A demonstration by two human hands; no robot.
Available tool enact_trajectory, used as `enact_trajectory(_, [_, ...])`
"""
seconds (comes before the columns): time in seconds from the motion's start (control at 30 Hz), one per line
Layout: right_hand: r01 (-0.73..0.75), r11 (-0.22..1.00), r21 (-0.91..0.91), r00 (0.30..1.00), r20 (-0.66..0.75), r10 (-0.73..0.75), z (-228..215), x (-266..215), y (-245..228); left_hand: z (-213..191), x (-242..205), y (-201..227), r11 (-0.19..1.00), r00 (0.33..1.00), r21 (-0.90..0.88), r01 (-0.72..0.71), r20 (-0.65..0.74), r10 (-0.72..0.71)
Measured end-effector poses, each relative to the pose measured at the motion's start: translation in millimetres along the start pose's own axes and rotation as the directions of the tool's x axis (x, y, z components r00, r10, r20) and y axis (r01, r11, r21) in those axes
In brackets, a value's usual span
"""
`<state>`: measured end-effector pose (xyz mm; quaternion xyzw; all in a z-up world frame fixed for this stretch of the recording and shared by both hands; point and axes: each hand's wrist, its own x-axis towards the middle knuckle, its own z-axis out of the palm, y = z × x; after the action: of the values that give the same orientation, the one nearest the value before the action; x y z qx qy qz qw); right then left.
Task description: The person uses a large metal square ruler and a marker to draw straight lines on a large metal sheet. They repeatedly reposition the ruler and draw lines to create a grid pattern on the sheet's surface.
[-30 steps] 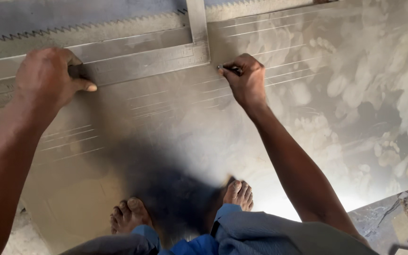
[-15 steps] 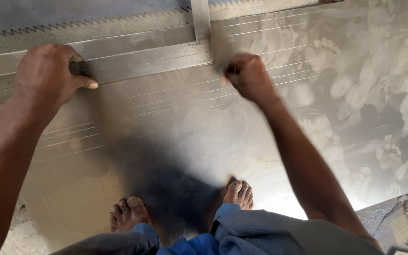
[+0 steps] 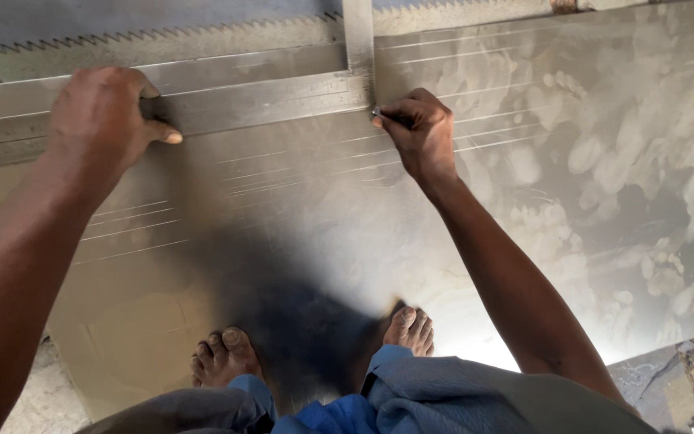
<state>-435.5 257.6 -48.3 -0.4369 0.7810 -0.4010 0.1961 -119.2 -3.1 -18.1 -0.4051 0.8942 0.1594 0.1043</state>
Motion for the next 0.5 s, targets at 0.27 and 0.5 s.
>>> enact_trajectory(0.27, [-0.049, 0.966, -0.253, 0.813, 0.551, 0.186, -22.1, 22.2, -18.4, -1.0, -1.3, 1.3, 0.999, 0.996, -0.026, -0.048, -0.07, 0.046])
enact_trajectory(0.5, [-0.398, 0.917, 0.016, 0.898, 0.21, 0.386, -10.4, 18.4, -27.7, 14.2, -9.5, -6.6, 0.993, 0.966, 0.014, -0.12, -0.23, 0.12])
